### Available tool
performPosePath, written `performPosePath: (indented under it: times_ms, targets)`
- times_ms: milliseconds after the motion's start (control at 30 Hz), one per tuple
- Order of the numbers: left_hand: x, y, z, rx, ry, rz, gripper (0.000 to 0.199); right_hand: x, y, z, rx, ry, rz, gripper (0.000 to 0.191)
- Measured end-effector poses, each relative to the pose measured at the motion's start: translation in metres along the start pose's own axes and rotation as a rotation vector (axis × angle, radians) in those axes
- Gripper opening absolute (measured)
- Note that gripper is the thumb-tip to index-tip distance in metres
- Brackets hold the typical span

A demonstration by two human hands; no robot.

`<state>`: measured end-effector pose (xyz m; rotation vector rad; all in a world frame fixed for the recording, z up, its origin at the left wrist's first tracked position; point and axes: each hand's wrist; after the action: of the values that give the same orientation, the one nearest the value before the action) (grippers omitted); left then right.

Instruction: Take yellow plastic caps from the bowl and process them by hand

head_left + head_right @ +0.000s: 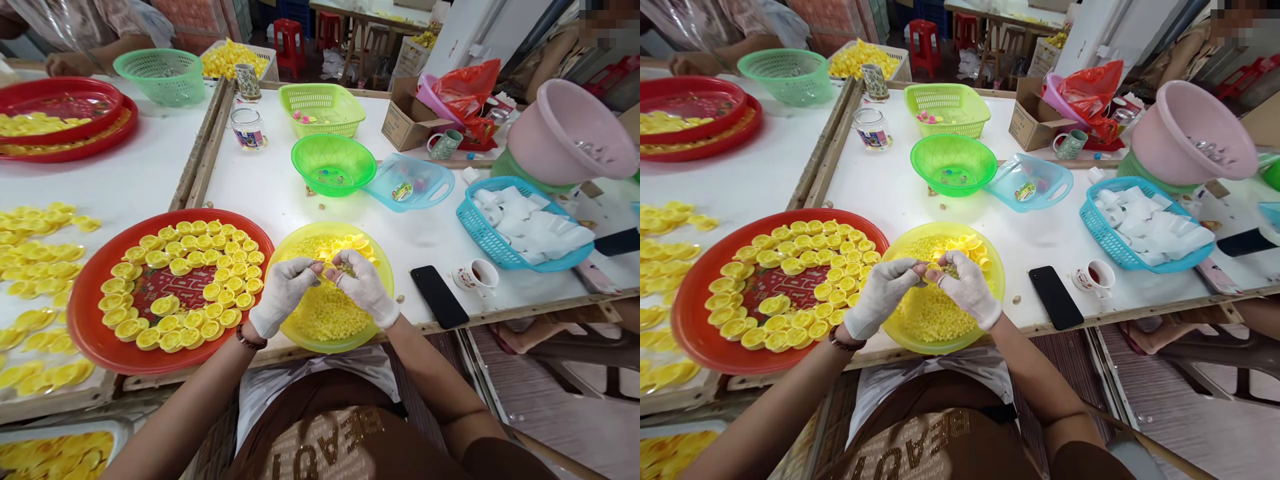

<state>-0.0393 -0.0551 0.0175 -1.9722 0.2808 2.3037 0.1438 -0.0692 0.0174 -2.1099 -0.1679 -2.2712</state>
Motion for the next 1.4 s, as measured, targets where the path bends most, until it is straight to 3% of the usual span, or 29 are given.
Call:
performPosePath:
  times_ms: [133,300,433,600,667,733,900,967,1033,1133,1267,1400]
  targets:
    - [0.003,0.001,0.001,-0.038,-0.185,-0.101,0.030,-0.003,0.001,0.003,0.057,-0.085,-0.100,0.021]
    - [0.006,0.001,0.005,-0.056,-0.088,-0.018,0.029,-0.005,0.002,0.005,-0.010,-0.110,-0.120,0.018]
    - [0.006,0.004,0.001,-0.044,-0.119,-0.071,0.026,-0.003,0.001,-0.003,0.013,0.012,-0.055,0.023]
    - [0.007,0.010,0.005,-0.049,-0.070,-0.022,0.026,-0.004,0.004,-0.005,0.049,-0.098,-0.158,0.025]
    - [0.009,0.012,0.024,-0.127,-0.060,-0.001,0.026,-0.007,0.006,-0.002,0.040,-0.099,-0.188,0.025]
    - [0.011,0.016,0.057,-0.264,-0.170,0.004,0.025,-0.011,0.009,0.004,0.032,-0.082,-0.203,0.022]
    - [0.023,0.032,0.171,-0.625,-0.838,0.110,0.023,-0.023,0.017,0.017,0.007,-0.031,-0.206,0.018]
    - [0.032,0.034,0.207,-0.674,-1.075,0.230,0.026,-0.026,0.018,0.018,0.019,0.017,-0.204,0.020]
    - [0.041,0.032,0.230,-0.684,-1.200,0.335,0.029,-0.027,0.018,0.017,0.050,0.082,-0.184,0.020]
    - [0.050,0.028,0.243,-0.677,-1.252,0.386,0.027,-0.024,0.018,0.013,0.098,0.287,-0.031,0.016]
    - [0.050,0.026,0.241,-0.678,-1.261,0.371,0.031,-0.019,0.023,0.007,0.181,0.724,0.358,0.012]
    - [0.041,0.015,0.214,-0.717,-1.161,0.138,0.035,-0.020,0.027,-0.004,0.242,1.094,0.512,0.026]
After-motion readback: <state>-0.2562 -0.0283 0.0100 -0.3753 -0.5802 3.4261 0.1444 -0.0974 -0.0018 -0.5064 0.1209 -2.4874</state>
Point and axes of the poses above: each hand's wrist, its own y-axis away from the middle knuckle, its own z-axis out of the back of the hand, x = y × z, and after that the axes turned 1 degree about -x, right-handed
